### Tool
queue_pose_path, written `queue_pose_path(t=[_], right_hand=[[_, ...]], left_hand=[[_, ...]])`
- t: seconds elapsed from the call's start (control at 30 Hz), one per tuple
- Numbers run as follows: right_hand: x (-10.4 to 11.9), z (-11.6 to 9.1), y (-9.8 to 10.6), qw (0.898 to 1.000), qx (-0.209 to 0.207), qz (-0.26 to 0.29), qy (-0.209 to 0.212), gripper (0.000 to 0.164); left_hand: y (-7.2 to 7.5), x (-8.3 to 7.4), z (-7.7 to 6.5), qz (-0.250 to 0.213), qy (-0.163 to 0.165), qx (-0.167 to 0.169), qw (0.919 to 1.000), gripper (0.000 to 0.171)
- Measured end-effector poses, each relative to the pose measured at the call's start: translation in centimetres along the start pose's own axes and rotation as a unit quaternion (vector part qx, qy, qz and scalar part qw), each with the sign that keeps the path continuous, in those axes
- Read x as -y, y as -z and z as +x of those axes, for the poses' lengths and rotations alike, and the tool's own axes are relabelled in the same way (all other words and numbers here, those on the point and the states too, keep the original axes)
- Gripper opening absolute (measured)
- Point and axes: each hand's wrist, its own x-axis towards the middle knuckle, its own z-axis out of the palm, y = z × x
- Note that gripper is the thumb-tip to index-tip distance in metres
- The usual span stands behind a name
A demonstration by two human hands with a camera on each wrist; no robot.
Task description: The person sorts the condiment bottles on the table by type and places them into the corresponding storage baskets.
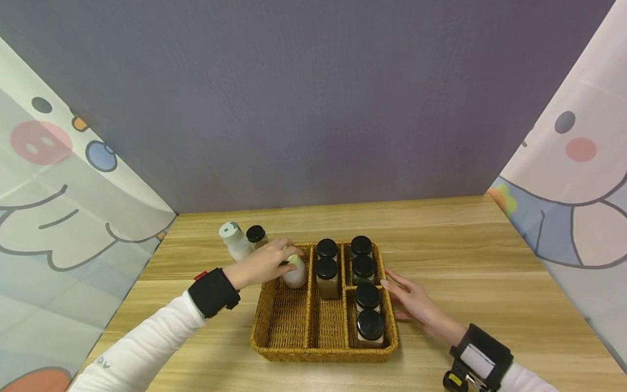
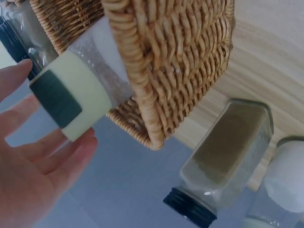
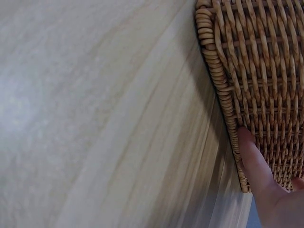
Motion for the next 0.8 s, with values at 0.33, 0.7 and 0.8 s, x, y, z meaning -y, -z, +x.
queue_pose_path(t=[0.33, 0.7, 0.8], right_hand=[[0.0, 0.1, 0.0, 1.0, -0.008, 0.002, -0.002, 0.066], [-0.1, 0.1, 0.0, 1.0, -0.009, -0.008, 0.002, 0.066], [-0.2, 0.0, 0.0, 1.0, -0.008, -0.01, 0.001, 0.066]], left_hand=[[1.7, 0.8, -0.1, 0.02, -0.021, -0.081, 0.9963, 0.027], [2.8, 3.2, -0.6, 0.017, 0.031, -0.121, 0.992, 0.03], [2.7, 4.0, -0.8, 0.009, 0.058, -0.119, 0.9911, 0.031]])
